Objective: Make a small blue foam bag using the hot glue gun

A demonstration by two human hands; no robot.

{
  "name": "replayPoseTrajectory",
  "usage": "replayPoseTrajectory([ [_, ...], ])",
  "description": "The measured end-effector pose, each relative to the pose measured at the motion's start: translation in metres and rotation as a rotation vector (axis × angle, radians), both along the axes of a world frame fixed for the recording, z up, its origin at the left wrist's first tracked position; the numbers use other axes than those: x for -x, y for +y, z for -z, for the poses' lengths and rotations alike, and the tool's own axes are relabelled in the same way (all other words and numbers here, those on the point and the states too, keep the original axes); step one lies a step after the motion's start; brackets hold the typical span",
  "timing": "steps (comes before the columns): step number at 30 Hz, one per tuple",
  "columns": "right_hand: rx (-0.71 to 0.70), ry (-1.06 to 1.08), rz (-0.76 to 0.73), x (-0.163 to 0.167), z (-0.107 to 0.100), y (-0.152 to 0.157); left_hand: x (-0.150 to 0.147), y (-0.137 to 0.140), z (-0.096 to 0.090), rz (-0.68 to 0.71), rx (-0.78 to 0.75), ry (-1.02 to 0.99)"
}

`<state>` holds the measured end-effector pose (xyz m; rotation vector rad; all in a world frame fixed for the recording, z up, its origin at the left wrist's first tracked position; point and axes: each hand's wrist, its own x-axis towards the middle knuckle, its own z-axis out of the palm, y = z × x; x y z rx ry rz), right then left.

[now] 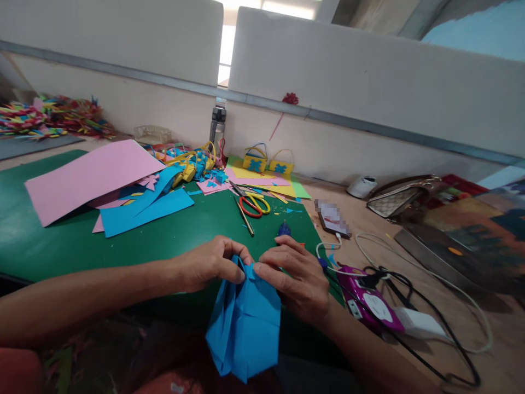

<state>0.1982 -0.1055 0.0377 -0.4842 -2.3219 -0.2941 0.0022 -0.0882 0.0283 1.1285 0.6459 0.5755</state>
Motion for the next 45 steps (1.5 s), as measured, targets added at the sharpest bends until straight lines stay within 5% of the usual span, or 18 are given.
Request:
replayPoseTrajectory([
  [45, 0.011, -0.032, -0.057, 0.0034, -0.0039, -0.0011, 0.0011, 0.0015, -0.0027, 0.013, 0.004, 0.037],
])
